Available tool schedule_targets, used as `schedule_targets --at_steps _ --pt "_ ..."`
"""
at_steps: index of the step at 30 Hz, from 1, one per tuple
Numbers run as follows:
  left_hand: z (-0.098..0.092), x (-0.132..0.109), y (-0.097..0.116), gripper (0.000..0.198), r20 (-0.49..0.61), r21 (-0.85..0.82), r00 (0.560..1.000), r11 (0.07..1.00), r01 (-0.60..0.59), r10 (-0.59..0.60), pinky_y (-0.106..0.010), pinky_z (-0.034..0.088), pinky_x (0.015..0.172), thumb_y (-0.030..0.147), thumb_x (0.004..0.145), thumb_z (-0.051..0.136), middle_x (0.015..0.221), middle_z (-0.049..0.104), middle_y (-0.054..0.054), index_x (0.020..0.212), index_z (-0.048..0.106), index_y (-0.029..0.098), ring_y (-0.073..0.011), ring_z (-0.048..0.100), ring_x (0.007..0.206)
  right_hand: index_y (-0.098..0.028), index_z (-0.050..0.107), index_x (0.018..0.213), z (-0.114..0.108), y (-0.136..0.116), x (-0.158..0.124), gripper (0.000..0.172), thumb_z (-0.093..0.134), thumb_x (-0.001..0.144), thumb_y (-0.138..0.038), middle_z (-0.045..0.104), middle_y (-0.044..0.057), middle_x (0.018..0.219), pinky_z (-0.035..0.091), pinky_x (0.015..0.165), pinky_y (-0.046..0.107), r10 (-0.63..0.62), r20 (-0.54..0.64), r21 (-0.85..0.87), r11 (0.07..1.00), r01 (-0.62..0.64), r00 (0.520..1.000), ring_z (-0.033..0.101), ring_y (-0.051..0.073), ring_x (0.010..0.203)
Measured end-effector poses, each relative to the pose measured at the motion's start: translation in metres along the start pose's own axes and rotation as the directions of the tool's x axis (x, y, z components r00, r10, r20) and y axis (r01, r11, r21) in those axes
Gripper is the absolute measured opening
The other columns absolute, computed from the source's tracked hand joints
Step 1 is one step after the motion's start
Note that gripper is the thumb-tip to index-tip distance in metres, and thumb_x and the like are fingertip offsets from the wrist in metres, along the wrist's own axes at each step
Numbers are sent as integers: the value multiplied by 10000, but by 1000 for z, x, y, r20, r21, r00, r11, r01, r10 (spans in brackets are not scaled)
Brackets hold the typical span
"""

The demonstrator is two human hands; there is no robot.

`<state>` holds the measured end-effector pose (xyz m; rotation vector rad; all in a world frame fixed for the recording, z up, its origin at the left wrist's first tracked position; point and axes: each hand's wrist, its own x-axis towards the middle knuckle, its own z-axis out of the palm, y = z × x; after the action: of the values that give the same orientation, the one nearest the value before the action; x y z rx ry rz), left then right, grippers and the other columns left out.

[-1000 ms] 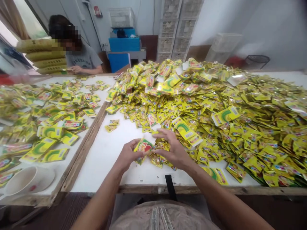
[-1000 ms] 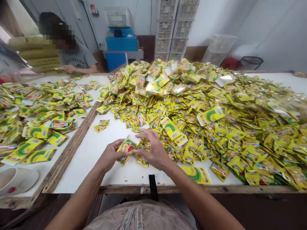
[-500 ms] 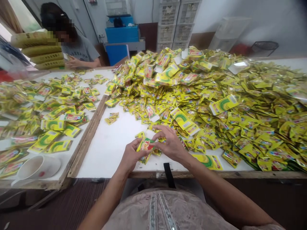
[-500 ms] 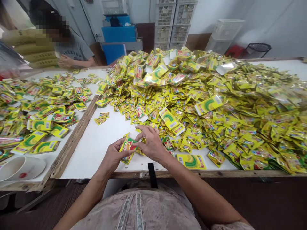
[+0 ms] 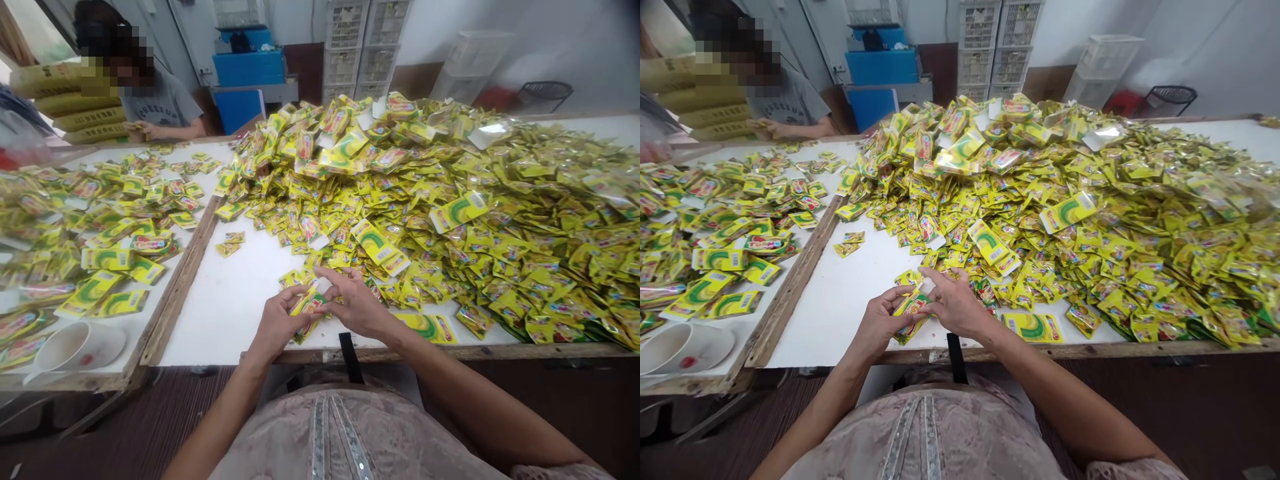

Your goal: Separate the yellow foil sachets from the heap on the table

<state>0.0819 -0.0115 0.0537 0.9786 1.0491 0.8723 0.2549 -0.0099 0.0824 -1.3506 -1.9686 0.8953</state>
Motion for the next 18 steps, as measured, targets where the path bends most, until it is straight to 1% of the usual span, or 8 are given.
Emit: schedule_targets --at_steps 3,6,9,11,13,15,17,18 --pt "1 -1 1 629 15 -4 1000 1000 26 -26 -316 507 734 270 511 811 900 711 -53 1083 583 142 -201 651 766 -258 482 1203 6 4 0 547 612 691 -117 669 -65 651 240 1008 480 85 24 165 982 -87 996 640 185 835" --pt "-2 -3 5 660 44 35 996 997 75 -76 -291 497 709 251 492 820 905 705 -37 1102 583 161 -191 641 763 -219 494 1147 13 7 0 482 637 689 -174 649 -33 601 370 918 415 170 -44 337 930 -145 985 598 231 1021" --pt "-7 -4 6 487 86 132 990 987 96 -108 -257 471 652 258 493 816 809 692 -11 937 648 149 -171 615 707 -210 467 1158 16 6 -1 501 655 693 -207 660 -4 653 360 935 429 193 -74 342 926 -157 978 523 251 1155" --pt "-7 -5 3 381 84 136 992 988 77 -89 -252 454 617 271 506 807 743 675 3 833 653 148 -158 590 655 -201 438 1203 16 5 -1 529 642 716 -218 669 5 680 337 958 445 169 -35 317 936 -150 985 486 248 1202" --pt "-6 -5 -2 355 64 90 996 994 56 -62 -253 444 605 264 509 804 724 666 15 808 643 160 -149 572 629 -198 413 1245 15 4 -1 555 626 732 -217 668 -2 680 356 942 438 148 20 293 945 -148 989 531 242 1147" --pt "-4 -5 -6 340 47 43 998 998 44 -46 -256 439 607 258 513 804 724 664 17 796 639 168 -145 564 628 -210 411 1262 14 3 -1 569 621 733 -217 670 -10 709 410 874 409 155 51 266 950 -163 987 623 225 970" --pt "-3 -4 -7 332 48 18 998 999 51 -51 -261 438 607 263 513 806 723 666 13 788 643 173 -148 564 629 -217 424 1257 14 2 -2 559 622 735 -239 676 -3 755 447 796 380 175 48 257 949 -181 983 650 199 801" --pt "-4 -3 -5 329 49 18 997 998 56 -56 -264 437 601 269 512 807 720 667 10 784 647 176 -151 564 625 -214 432 1249 14 1 -2 540 617 743 -256 680 7 771 450 786 378 178 19 263 948 -177 984 649 199 788"
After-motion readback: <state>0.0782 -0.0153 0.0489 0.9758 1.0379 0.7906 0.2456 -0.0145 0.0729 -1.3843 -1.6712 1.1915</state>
